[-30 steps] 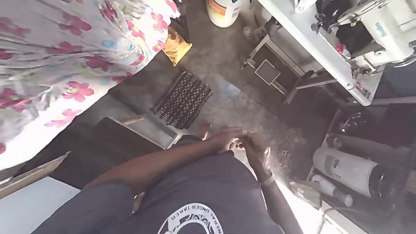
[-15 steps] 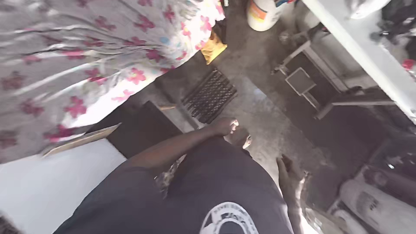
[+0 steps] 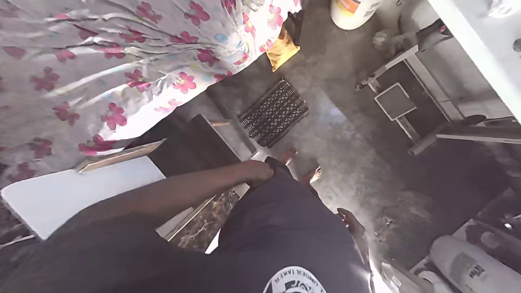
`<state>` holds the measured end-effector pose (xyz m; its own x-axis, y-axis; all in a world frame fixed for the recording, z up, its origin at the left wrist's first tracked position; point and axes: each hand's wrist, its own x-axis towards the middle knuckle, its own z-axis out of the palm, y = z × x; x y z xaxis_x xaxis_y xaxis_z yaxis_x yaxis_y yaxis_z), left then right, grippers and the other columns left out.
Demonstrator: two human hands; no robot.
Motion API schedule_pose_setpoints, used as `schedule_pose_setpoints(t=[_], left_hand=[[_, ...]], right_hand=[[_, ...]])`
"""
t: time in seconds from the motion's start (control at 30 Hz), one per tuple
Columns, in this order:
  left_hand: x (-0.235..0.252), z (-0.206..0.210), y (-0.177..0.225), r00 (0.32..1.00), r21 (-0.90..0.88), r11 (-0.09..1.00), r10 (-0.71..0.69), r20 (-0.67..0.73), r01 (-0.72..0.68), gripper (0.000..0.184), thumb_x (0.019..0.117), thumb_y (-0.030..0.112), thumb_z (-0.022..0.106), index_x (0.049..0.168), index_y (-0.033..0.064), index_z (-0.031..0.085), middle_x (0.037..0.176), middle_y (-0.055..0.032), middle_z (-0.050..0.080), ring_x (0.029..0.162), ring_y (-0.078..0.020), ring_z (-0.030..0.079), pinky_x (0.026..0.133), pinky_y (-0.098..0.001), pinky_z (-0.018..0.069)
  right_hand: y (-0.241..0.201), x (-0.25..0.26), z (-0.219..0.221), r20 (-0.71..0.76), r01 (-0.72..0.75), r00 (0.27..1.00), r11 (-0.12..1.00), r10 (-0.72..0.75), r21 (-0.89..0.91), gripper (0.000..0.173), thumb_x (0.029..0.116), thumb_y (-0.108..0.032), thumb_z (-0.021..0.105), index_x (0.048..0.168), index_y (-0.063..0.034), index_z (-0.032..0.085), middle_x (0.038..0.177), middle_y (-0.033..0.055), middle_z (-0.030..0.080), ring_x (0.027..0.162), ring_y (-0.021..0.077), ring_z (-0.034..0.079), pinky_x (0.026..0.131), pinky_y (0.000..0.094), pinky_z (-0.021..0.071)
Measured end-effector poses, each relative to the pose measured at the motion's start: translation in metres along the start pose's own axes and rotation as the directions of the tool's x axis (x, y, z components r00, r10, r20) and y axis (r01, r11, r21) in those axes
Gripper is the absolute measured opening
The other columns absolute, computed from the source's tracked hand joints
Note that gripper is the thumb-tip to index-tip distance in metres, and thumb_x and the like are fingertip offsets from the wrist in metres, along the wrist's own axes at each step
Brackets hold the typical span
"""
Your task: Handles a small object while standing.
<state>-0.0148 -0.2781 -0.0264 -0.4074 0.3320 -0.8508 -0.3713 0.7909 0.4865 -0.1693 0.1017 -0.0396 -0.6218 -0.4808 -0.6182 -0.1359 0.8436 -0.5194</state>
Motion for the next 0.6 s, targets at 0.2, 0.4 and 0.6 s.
schedule_pose_setpoints(t=[0.2,0.4,0.6], left_hand=[[0.004,0.028,0.007,0.962,-0.334,0.942,-0.132,-0.24,0.046,0.023,0.1034,0.019,0.053,0.111,0.0022,0.067,0.101,-0.0226,0.069,0.099,-0.0425,0.068,0.084,-0.0629,0.0529],[0.012,-0.007,0.041,0.977,-0.284,0.958,-0.096,-0.192,0.038,0.023,0.1009,0.02,0.055,0.107,0.0027,0.068,0.104,-0.0221,0.069,0.102,-0.0419,0.067,0.084,-0.0626,0.0529],[0.055,0.049,0.007,0.859,-0.619,0.656,0.09,-0.504,-0.432,0.02,0.0989,0.017,0.056,0.094,0.0011,0.068,0.084,-0.0114,0.067,0.08,-0.0223,0.065,0.077,-0.0471,0.0531]], right_hand=[[0.014,-0.004,0.0,-0.137,0.046,0.989,0.997,-0.053,-0.055,0.025,0.0992,-0.023,0.063,0.115,-0.0087,0.076,0.094,0.007,0.078,0.078,0.0191,0.075,0.074,0.0455,0.0621],[0.024,-0.017,-0.003,0.02,-0.123,0.992,0.991,0.125,-0.054,0.027,0.1011,-0.029,0.061,0.122,-0.0184,0.075,0.107,0.0,0.078,0.098,0.0135,0.074,0.093,0.0429,0.0596],[0.005,-0.023,-0.009,-0.023,-0.161,0.987,0.987,0.161,0.024,0.032,0.1032,-0.027,0.059,0.126,-0.0101,0.072,0.113,0.0056,0.077,0.104,0.0158,0.074,0.098,0.0422,0.0581]])
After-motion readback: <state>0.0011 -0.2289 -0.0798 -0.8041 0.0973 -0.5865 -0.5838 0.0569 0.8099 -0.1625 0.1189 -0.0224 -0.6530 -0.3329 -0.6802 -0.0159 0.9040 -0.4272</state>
